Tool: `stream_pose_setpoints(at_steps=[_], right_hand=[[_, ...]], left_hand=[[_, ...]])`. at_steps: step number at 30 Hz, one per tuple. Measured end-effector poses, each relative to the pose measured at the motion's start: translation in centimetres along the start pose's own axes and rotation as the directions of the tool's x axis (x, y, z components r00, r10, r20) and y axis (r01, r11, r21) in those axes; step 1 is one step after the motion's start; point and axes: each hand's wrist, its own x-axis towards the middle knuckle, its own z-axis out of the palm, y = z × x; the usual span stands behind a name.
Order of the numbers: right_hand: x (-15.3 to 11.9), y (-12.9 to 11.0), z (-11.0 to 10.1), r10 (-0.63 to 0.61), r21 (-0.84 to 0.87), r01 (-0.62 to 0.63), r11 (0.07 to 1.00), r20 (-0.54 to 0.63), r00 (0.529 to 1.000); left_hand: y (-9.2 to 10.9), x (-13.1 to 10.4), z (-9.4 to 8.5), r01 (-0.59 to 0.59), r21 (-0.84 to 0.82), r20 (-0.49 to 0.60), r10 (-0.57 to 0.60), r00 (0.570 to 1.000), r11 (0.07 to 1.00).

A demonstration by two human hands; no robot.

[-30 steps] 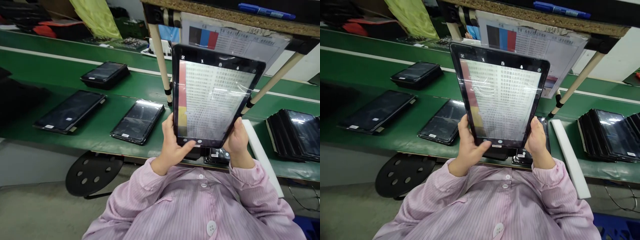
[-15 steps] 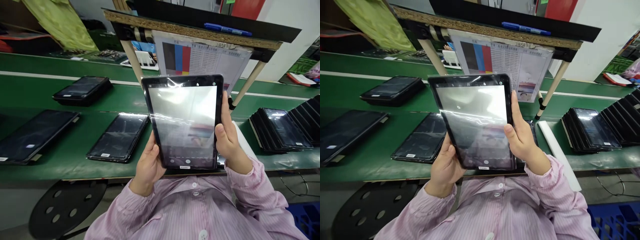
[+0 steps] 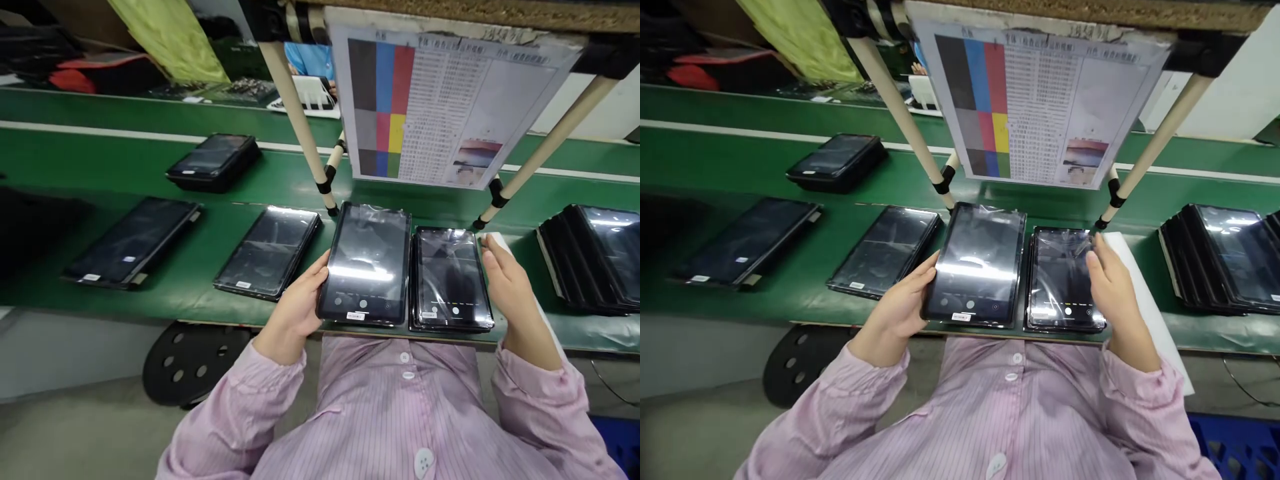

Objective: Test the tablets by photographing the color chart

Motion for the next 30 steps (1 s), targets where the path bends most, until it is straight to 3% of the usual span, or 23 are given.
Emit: stream_pose_setpoints(at_steps=[3, 5, 6, 8, 9, 10, 12, 14, 18, 23, 26, 30], right_hand=[[-1.3, 3.7, -1.2, 0.166, -0.144, -0.156, 0.977, 0.061, 0.984], [-2.5, 5.6, -1.8, 0.256, -0.162, -0.239, 0.957, 0.094, 0.962], [-3.2, 6.4, -2.0, 0.298, -0.153, -0.281, 0.947, 0.102, 0.949], [-4.3, 7.4, -2.3, 0.375, -0.085, -0.367, 0.926, 0.128, 0.918], [-4.7, 7.8, -2.4, 0.403, -0.022, -0.404, 0.914, 0.151, 0.903], [-5.0, 8.0, -2.4, 0.42, 0.049, -0.434, 0.9, 0.178, 0.89], [-5.1, 8.1, -2.3, 0.426, 0.173, -0.464, 0.869, 0.216, 0.879], [-4.9, 8.0, -2.0, 0.417, 0.236, -0.462, 0.855, 0.218, 0.882], [-4.6, 7.2, -1.6, 0.344, 0.253, -0.39, 0.885, 0.206, 0.916], [-4.2, 5.3, -2.7, 0.301, 0.278, -0.347, 0.896, 0.194, 0.934], [-3.3, 4.5, -3.1, 0.382, 0.395, -0.449, 0.802, 0.238, 0.893], [-2.1, 4.2, -1.2, 0.454, 0.577, -0.541, 0.611, 0.305, 0.837]], left_hand=[[-0.4, 1.6, -0.8, -0.006, 0.085, -0.082, 0.013, 0.997, 0.996], [-1.1, 1.2, -1.0, -0.149, 0.184, -0.159, 0.179, 0.971, 0.971], [-1.7, 0.5, -0.9, -0.257, 0.254, -0.182, 0.307, 0.934, 0.933], [-3.1, -1.4, 0.1, -0.44, 0.361, -0.095, 0.502, 0.86, 0.822], [-4.0, -2.5, 0.9, -0.489, 0.376, 0.02, 0.521, 0.854, 0.787], [-5.0, -3.5, 1.9, -0.492, 0.367, 0.17, 0.463, 0.87, 0.789], [-7.3, -4.6, 4.4, -0.411, 0.394, 0.421, 0.236, 0.876, 0.822], [-9.4, -4.4, 6.8, -0.31, 0.462, 0.491, 0.052, 0.87, 0.831], [-12.0, -2.7, 9.2, -0.183, 0.454, 0.452, -0.048, 0.891, 0.872], [-11.8, -2.5, 8.6, -0.178, 0.413, 0.419, -0.013, 0.908, 0.893], [-10.2, -3.2, 8.6, -0.146, 0.358, 0.396, -0.008, 0.918, 0.922], [-7.7, -4.1, 10.4, -0.039, 0.253, 0.231, -0.021, 0.973, 0.967]])
